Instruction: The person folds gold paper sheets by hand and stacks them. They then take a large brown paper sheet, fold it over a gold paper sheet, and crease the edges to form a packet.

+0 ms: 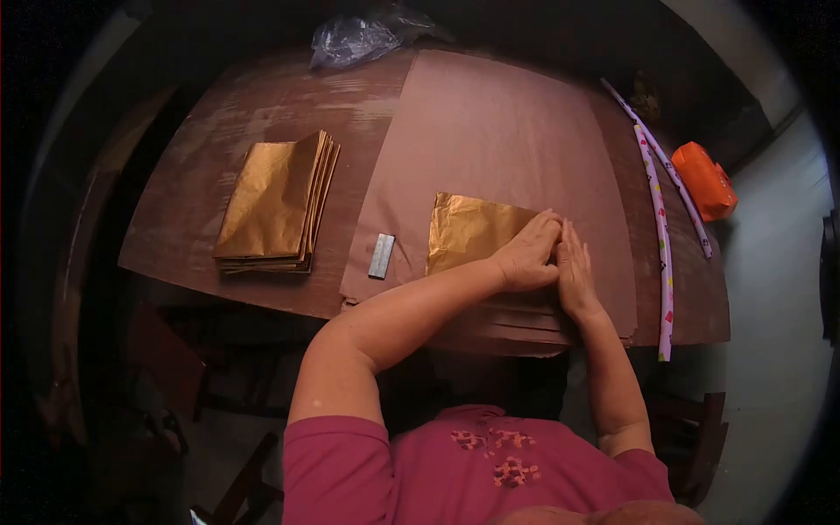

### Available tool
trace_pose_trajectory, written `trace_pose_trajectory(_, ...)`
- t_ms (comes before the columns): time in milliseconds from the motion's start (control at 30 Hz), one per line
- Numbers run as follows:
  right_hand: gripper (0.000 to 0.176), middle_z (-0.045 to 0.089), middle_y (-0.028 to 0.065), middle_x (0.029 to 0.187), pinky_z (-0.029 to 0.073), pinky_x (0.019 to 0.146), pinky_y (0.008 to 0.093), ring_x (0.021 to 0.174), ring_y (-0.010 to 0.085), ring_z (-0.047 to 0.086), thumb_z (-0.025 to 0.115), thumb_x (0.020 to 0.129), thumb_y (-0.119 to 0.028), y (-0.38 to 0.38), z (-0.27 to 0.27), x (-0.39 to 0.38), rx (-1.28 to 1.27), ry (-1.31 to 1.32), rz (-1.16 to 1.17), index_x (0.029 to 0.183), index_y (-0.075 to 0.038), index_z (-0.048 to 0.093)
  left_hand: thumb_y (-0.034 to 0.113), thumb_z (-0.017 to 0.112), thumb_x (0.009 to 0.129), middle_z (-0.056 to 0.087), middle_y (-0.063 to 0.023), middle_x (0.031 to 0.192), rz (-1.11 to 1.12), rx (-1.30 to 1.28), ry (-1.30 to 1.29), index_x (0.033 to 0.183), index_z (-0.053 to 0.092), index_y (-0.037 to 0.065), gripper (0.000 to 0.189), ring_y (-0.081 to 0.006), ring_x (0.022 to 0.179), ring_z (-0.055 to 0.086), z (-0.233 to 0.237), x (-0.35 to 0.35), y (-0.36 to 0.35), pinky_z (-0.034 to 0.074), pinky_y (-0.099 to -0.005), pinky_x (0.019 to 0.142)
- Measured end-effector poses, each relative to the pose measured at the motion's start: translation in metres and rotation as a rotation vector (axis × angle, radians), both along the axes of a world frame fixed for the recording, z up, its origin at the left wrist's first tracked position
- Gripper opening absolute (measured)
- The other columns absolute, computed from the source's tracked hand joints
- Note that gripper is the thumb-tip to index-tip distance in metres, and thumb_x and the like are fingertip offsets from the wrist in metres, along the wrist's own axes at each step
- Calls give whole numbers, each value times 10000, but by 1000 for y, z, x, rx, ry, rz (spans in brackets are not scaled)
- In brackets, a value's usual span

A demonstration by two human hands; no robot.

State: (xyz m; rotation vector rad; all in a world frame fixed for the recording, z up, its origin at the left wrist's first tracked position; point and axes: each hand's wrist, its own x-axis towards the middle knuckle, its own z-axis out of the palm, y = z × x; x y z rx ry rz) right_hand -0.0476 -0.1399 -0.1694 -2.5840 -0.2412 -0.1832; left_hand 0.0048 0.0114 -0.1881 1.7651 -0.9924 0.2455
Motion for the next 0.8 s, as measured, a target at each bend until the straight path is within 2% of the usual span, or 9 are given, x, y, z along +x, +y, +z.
trace_pose_trajectory(33,639,275,195,1601,95,1219,491,1506,300,222,230,1076,-444,-5,-6,0,9,-2,-20,1545,-13,276,161,639,712,443,-262,1306,-4,7,0,1140,465,-24,498,-457,1355,348,3,1,2,280,-445,1171)
trace_pose_trajectory(67,575,299,207,1583,121,1211,523,1495,325,239,337,1059,-352,-6,-13,-1,-167,-66,-7,1524,-14,319,139,623,719,452,-252,1298,-10,-43,131,1136,464,-25,475,-451,1352,356,7,3,6,289,-442,1162)
trace_pose_trajectory(100,575,299,207,1583,121,1211,523,1495,325,239,337,1059,-352,-4,-17,-2,-160,-64,-6,1524,-14,319,118,606,725,462,-241,1290,-12,-94,262,1132,464,-26,454,-445,1349,365,7,4,8,298,-439,1153)
trace_pose_trajectory(133,574,307,212,1577,136,1205,539,1487,343,249,386,1038,-328,-1,-21,-3,-324,-147,-15,1514,-11,335,116,564,807,464,-239,1337,98,-15,245,1175,485,-24,402,-423,1368,365,7,2,7,283,-442,1165)
trace_pose_trajectory(167,576,314,217,1570,151,1198,556,1478,361,259,436,1018,-305,1,-23,-4,-488,-230,-25,1504,-8,351,116,564,807,464,-239,1337,98,-9,245,1175,485,-24,402,-423,1368,365,6,-1,8,283,-442,1165)
trace_pose_trajectory(233,595,314,222,1568,158,1194,564,1474,373,259,460,1003,-310,4,-22,-2,-485,-218,-33,1502,-5,352,277,497,931,382,-239,1503,353,481,-129,1375,454,-20,536,-367,1440,319,4,-7,12,225,-453,1198)
trace_pose_trajectory(333,626,306,230,1569,162,1192,570,1472,384,255,484,990,-330,8,-17,-4,-476,-184,-46,1502,2,346,416,431,999,320,-214,1570,424,668,-222,1470,402,7,625,-352,1475,268,4,-13,34,187,-472,1206)
trace_pose_trajectory(367,638,298,232,1572,159,1194,568,1475,383,250,483,990,-344,9,-16,-4,-464,-168,-49,1504,7,340,517,403,995,290,-199,1595,385,786,-185,1507,375,31,706,-337,1493,239,7,-13,41,164,-478,1212)
trace_pose_trajectory(800,663,265,230,1592,148,1205,544,1482,388,229,450,1002,-388,14,-10,-5,-472,-88,-77,1520,3,316,768,510,831,206,-268,1605,477,900,25,1557,333,162,962,-372,1510,176,37,-6,117,147,-460,1226)
